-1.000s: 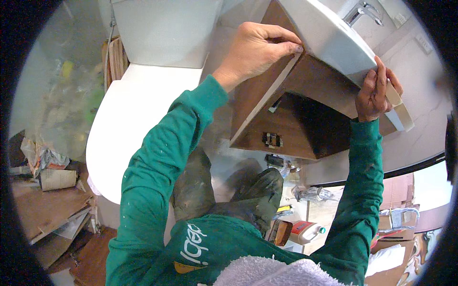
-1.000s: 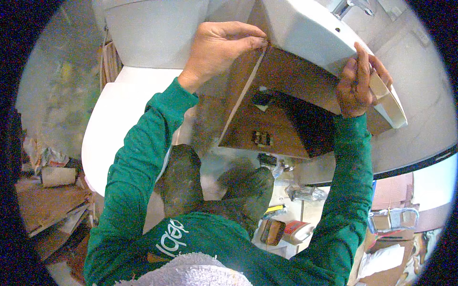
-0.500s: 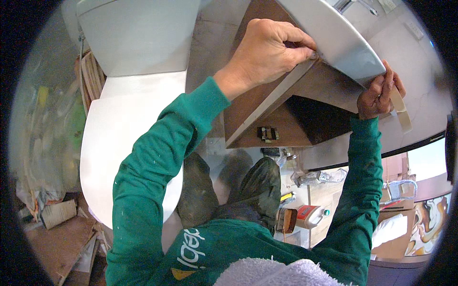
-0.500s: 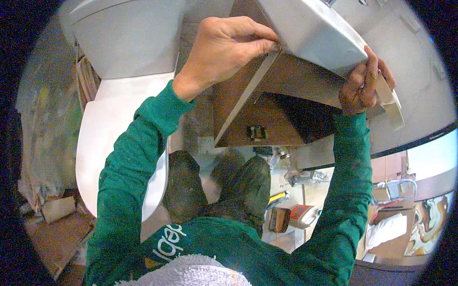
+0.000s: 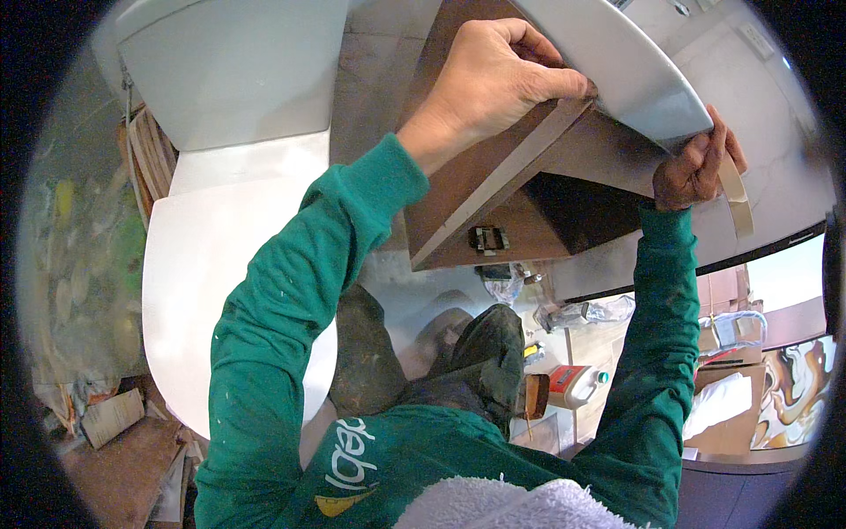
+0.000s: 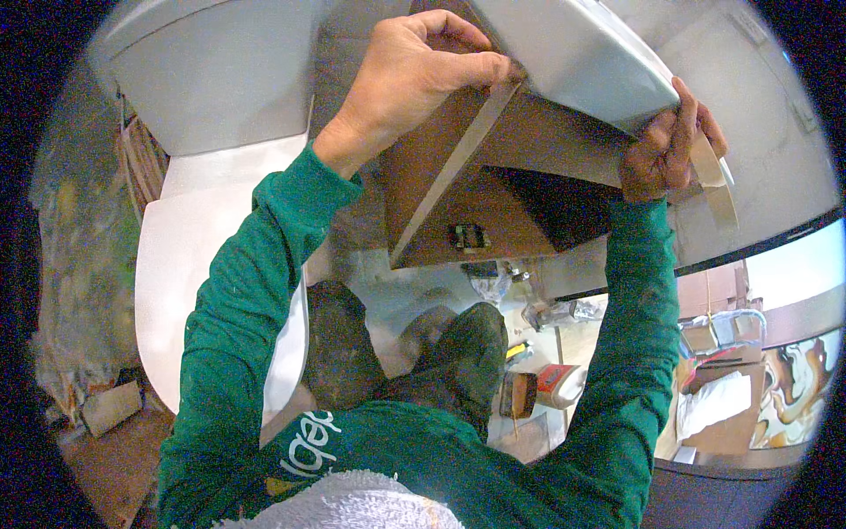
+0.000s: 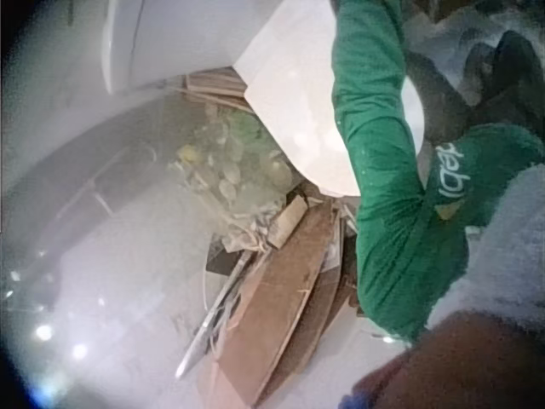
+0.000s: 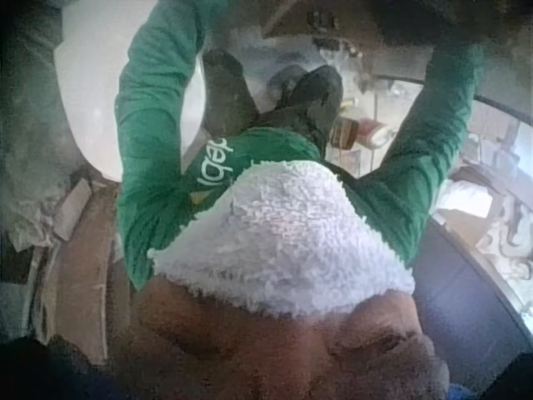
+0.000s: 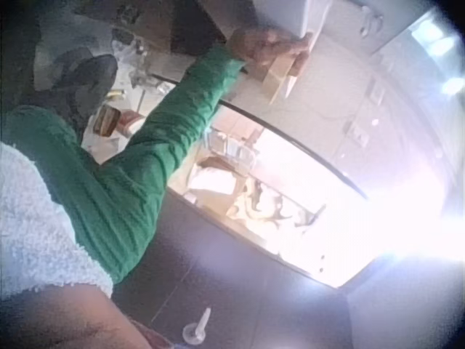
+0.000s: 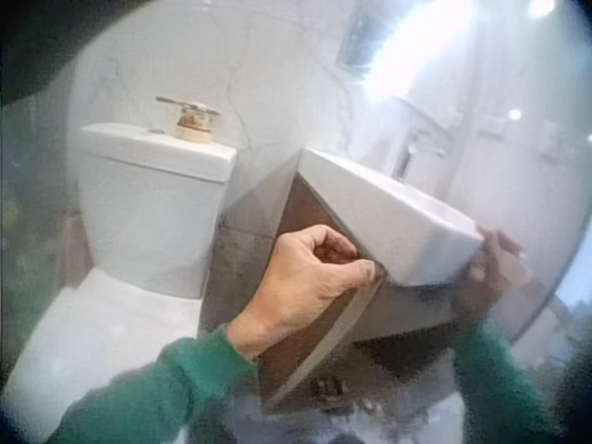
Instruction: The person applies adhesive tape along the edge of a wooden cabinet door. They use a brush to spread a substance on the tape and then press it into place.
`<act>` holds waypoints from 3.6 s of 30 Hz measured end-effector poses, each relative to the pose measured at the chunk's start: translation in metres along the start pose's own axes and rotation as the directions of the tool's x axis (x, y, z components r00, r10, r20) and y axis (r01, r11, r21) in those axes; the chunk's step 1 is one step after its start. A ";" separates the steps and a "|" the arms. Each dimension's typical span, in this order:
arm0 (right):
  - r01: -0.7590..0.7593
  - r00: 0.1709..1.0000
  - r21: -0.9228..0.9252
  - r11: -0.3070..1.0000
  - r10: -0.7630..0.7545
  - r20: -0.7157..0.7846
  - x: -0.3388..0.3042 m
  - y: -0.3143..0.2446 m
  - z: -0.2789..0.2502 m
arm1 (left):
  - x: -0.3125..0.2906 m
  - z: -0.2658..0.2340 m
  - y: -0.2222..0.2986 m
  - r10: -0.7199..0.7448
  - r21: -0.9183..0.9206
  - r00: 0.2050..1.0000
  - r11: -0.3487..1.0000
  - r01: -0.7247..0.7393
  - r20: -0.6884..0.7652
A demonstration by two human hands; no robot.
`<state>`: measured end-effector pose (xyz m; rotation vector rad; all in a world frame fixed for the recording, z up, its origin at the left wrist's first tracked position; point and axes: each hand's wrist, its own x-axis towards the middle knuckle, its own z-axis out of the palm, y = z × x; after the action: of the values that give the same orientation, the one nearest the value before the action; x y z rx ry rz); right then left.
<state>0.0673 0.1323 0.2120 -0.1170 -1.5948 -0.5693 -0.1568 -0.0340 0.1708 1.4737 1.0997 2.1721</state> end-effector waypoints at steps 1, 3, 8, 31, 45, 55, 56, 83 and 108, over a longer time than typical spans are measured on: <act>0.019 1.000 0.010 1.000 -0.019 0.003 0.000 -0.001 0.000 | -0.001 0.003 0.000 -0.041 -0.051 0.999 0.998 0.040 -0.008; -0.017 1.000 0.037 0.999 0.018 -0.005 0.000 -0.003 0.000 | -0.004 0.008 -0.002 -0.092 -0.118 0.995 0.989 0.088 -0.026; -0.026 1.000 0.041 0.999 0.027 -0.015 0.000 -0.006 0.002 | -0.018 0.004 -0.007 -0.171 0.034 0.985 0.985 0.172 -0.027; -0.009 1.000 -0.001 1.000 0.009 -0.005 0.000 0.001 0.004 | -0.014 -0.007 -0.014 0.306 -0.104 0.952 0.947 -0.305 -0.004; -0.005 1.000 0.056 0.998 0.004 0.016 -0.001 0.000 0.006 | -0.004 0.002 -0.013 0.366 -0.035 0.929 0.930 -0.365 0.049; -0.014 1.000 0.098 0.995 0.016 -0.012 0.000 0.002 0.008 | -0.005 0.002 -0.008 0.361 0.037 0.931 0.931 -0.363 0.055; -0.023 0.999 0.100 0.995 0.025 -0.024 -0.001 0.002 0.009 | -0.005 0.002 -0.008 0.374 0.069 0.926 0.923 -0.377 0.054; 0.063 0.995 0.021 0.998 -0.061 -0.082 0.004 -0.002 0.010 | -0.019 0.015 -0.001 0.022 0.034 0.993 0.999 -0.018 -0.120; 0.077 0.992 0.017 0.997 -0.075 -0.107 0.000 0.011 0.015 | -0.123 -0.011 -0.049 -0.151 0.350 0.969 0.912 0.212 -0.195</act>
<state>0.0578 0.1484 0.2153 -0.0100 -1.5066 -0.6073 -0.1213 -0.0819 0.0519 1.2786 1.7092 2.0626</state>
